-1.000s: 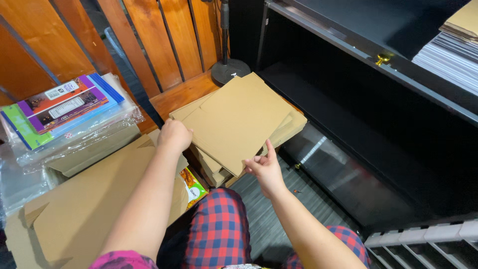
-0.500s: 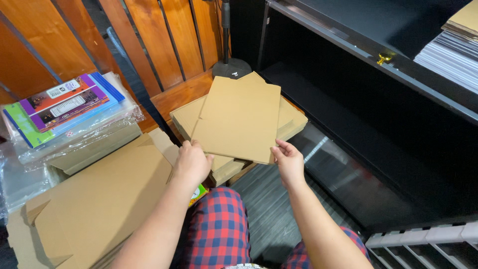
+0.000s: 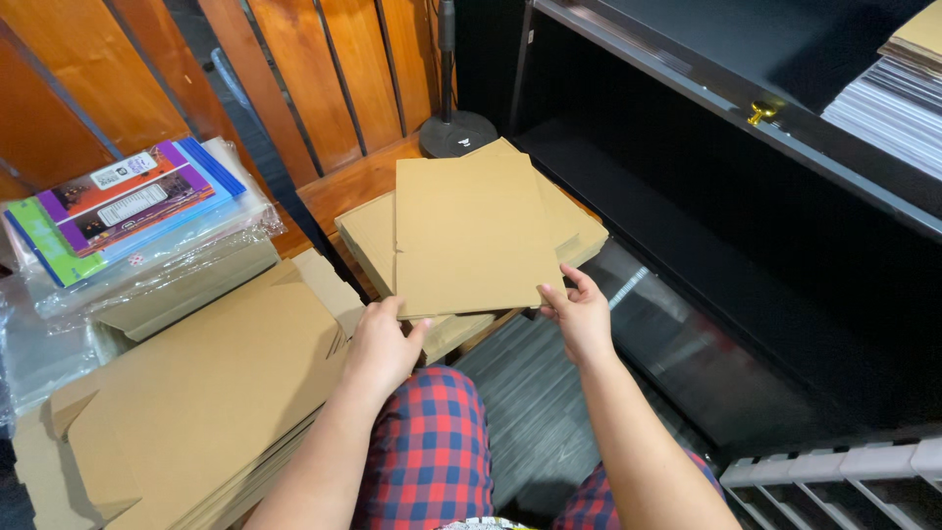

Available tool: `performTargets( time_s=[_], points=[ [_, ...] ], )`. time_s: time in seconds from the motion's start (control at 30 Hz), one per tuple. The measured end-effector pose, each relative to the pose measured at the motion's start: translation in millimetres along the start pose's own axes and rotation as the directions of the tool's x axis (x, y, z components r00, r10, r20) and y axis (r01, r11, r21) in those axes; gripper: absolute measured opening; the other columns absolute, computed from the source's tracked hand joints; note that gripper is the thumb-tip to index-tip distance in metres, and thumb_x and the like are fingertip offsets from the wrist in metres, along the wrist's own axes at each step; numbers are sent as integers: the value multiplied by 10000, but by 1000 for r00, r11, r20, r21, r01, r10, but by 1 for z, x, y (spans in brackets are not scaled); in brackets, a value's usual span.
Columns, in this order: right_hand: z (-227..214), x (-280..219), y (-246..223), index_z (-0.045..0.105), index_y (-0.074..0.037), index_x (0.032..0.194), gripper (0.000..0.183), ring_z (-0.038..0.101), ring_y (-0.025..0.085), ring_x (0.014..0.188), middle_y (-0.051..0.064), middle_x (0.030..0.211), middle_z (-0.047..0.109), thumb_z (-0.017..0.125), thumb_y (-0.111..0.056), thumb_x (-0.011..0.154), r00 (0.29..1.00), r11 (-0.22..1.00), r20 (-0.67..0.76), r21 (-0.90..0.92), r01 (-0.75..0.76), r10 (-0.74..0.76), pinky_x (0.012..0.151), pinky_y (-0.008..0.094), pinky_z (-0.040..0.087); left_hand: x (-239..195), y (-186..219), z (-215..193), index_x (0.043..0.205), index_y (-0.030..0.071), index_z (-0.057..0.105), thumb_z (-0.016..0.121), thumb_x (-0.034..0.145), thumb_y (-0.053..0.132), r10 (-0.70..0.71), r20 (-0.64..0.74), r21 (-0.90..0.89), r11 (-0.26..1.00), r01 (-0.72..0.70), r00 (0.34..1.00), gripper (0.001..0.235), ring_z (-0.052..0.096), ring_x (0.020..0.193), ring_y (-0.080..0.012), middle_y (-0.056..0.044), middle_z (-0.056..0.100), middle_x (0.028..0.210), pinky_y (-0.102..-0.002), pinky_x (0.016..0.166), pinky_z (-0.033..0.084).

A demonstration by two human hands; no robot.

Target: The person sits on the floor and repeatedly picks up sheets of white paper and brown cardboard from a pile on a wooden chair. They place each sheet onto a stack inside a black cabinet shelf, alternating between white and brown sheets.

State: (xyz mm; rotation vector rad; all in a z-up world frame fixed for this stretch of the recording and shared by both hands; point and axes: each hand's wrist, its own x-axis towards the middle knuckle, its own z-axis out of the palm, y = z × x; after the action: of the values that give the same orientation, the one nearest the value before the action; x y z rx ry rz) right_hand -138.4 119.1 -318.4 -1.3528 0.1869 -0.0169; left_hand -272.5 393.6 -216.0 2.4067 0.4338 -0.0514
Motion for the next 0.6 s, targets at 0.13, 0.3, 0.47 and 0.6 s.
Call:
performTargets(
  time_s=[0.13, 0.3, 0.47, 0.6],
  points=[
    [-1, -1, 6, 539, -35, 1476, 548, 750, 237, 779, 168, 966, 681, 725, -11, 961, 1000, 999, -3, 38, -4, 4, 685, 309, 681, -1, 7, -10, 1535, 1, 459, 658, 971, 327, -13, -11, -93, 996, 12, 1000, 681, 682, 1187, -322, -224, 558, 1388, -436, 1004, 558],
    [-4, 5, 14, 530, -13, 1481, 515, 743, 206, 786, 153, 967, 674, 676, 6, 987, 1000, 998, 9, 61, -8, 8, 712, 293, 681, 5, 8, -7, 1560, -26, 414, 651, 986, 271, -13, -17, -128, 992, 10, 1000, 689, 701, 1173, -324, -268, 523, 1451, -424, 994, 579],
    [-6, 6, 15, 548, -25, 1466, 489, 747, 202, 780, 150, 970, 682, 645, 22, 989, 1000, 995, -4, 92, -30, 31, 740, 309, 687, 10, -1, 1, 1531, -24, 461, 665, 971, 318, 22, -56, -73, 997, -26, 998, 687, 636, 1272, -366, -240, 554, 1406, -450, 1058, 527],
    [-6, 8, 20, 556, -14, 1450, 478, 754, 221, 795, 162, 988, 693, 655, 20, 984, 999, 994, -11, 101, -42, 44, 754, 326, 686, 7, 0, -1, 1508, -25, 494, 667, 967, 344, 33, -66, -25, 999, -35, 997, 677, 591, 1332, -376, -221, 579, 1378, -448, 1087, 504]
  ],
)
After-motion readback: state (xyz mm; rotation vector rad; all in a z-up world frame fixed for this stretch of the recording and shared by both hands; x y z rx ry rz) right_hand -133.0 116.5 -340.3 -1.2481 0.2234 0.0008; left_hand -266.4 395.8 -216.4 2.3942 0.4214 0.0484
